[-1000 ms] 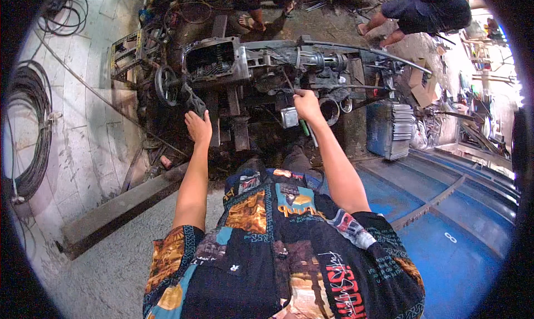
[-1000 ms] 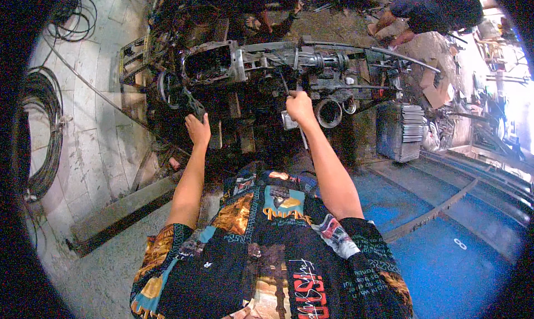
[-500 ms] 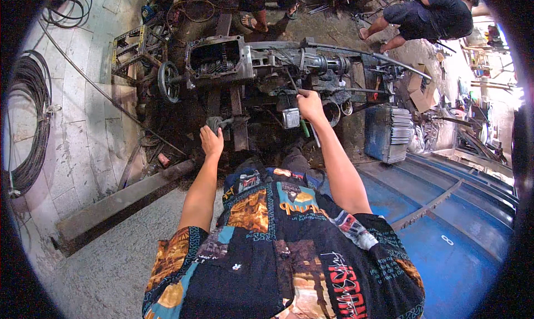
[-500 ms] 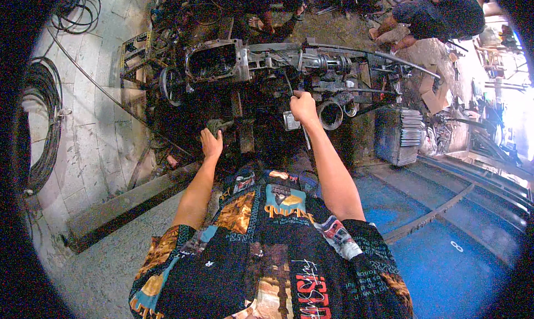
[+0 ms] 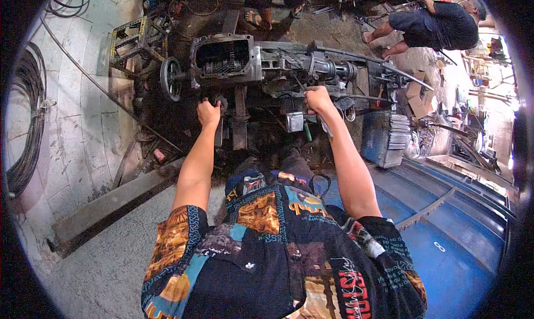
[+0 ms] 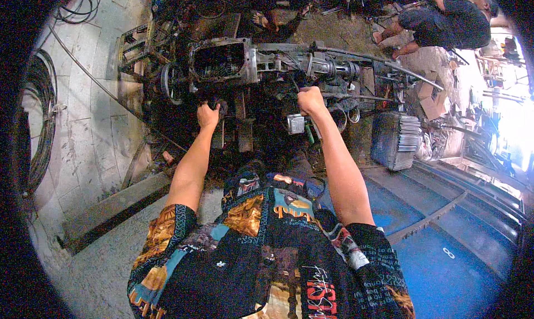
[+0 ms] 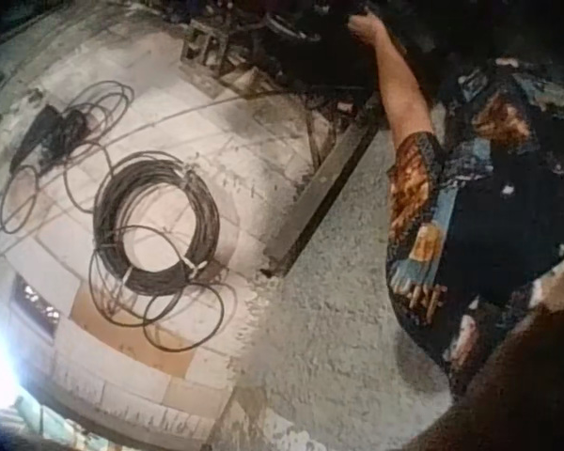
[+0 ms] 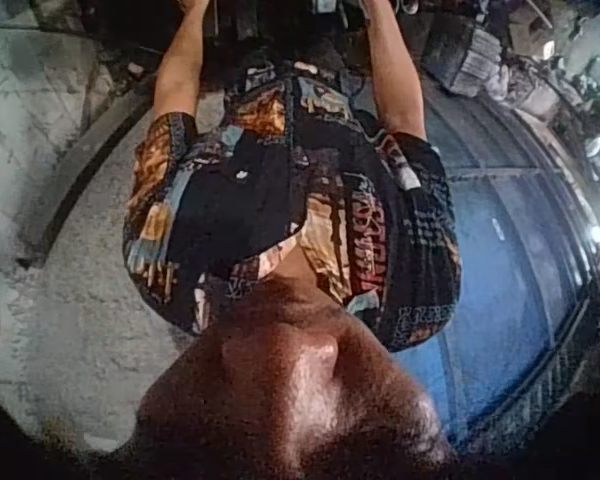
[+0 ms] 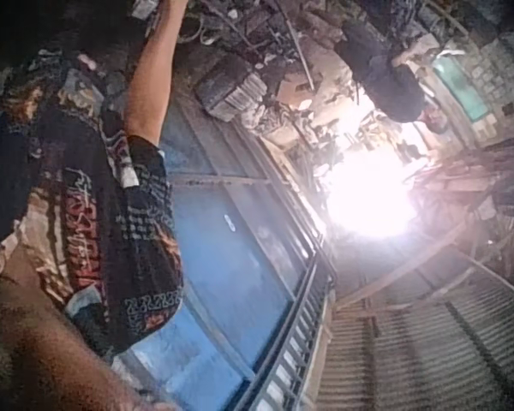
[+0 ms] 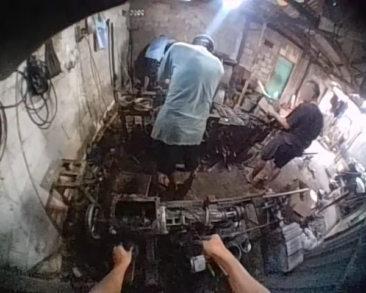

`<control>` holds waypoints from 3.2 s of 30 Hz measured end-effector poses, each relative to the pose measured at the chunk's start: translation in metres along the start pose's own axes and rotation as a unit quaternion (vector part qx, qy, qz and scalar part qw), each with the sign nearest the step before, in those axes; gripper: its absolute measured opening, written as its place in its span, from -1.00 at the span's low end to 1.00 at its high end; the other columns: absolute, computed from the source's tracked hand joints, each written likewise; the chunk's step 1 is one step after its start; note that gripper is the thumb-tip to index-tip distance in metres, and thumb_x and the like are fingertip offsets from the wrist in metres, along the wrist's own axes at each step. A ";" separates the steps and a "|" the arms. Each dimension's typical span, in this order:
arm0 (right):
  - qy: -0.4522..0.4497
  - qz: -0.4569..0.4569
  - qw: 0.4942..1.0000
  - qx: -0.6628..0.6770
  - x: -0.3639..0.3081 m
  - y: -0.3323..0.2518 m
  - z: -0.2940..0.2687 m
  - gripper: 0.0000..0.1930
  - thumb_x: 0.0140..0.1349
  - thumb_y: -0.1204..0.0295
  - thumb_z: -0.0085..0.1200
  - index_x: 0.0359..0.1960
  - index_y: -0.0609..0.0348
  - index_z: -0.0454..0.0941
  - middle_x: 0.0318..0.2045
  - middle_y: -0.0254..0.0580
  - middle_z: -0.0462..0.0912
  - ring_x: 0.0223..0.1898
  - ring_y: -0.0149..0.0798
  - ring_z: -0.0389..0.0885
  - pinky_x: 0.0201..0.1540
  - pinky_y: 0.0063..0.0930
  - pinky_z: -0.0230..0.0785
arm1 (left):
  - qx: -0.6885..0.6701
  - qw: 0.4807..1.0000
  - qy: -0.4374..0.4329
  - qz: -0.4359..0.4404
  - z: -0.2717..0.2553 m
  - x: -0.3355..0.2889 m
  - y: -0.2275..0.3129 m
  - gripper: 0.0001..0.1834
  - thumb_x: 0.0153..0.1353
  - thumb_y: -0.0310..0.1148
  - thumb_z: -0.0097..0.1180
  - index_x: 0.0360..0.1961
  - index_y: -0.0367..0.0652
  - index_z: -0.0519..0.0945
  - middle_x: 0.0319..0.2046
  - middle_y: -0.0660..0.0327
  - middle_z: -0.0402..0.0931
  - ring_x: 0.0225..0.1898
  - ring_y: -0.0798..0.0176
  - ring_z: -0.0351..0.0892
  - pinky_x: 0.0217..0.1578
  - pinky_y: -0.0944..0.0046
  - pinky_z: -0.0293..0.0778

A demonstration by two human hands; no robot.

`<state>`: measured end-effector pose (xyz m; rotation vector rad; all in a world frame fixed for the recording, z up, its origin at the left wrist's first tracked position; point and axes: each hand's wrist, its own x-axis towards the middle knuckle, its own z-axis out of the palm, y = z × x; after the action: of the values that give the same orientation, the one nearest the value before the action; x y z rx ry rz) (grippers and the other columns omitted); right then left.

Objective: Bending metal rods using a manual bending machine on a fabrication floor.

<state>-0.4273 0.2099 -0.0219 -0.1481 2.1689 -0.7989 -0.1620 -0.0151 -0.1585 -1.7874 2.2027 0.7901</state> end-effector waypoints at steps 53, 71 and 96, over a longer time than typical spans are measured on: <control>0.205 -0.170 0.964 -0.015 -0.018 0.068 -0.125 -0.61 0.21 0.29 0.09 -0.07 0.40 0.57 -0.26 0.28 0.65 -0.15 0.22 0.63 -0.02 -0.08 0.43 | -0.058 0.899 0.115 0.418 0.080 -0.173 0.117 -0.44 0.18 -0.34 0.14 0.20 -0.27 0.35 0.11 -0.02 0.37 0.21 -0.09 0.28 0.23 -0.04 0.22; 0.302 -0.398 0.830 -0.247 0.188 0.155 -0.459 -0.52 0.27 0.03 -0.01 -0.12 0.24 0.63 -0.09 0.13 0.59 -0.01 0.10 0.56 0.07 -0.08 0.37 | -0.002 0.950 0.219 0.221 0.239 -0.300 0.270 -0.48 0.19 -0.32 0.08 0.17 -0.25 0.37 0.01 -0.05 0.43 0.12 -0.11 0.35 0.13 -0.04 0.28; 0.185 -0.369 0.820 -0.397 0.180 0.161 -0.462 -0.31 0.20 -0.31 -0.13 -0.26 0.15 0.63 -0.21 0.05 0.67 -0.09 0.04 0.62 -0.06 -0.12 0.42 | -0.476 0.843 -0.075 -0.238 0.323 -0.267 0.200 -0.63 0.29 -0.16 0.14 0.00 -0.17 0.44 -0.35 0.25 0.51 -0.44 0.29 0.49 -0.31 0.19 0.42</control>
<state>-0.8590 0.5032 -0.0131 -1.4328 2.7155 -0.2394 -0.3423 0.4033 -0.2488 -2.3699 1.1616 2.0014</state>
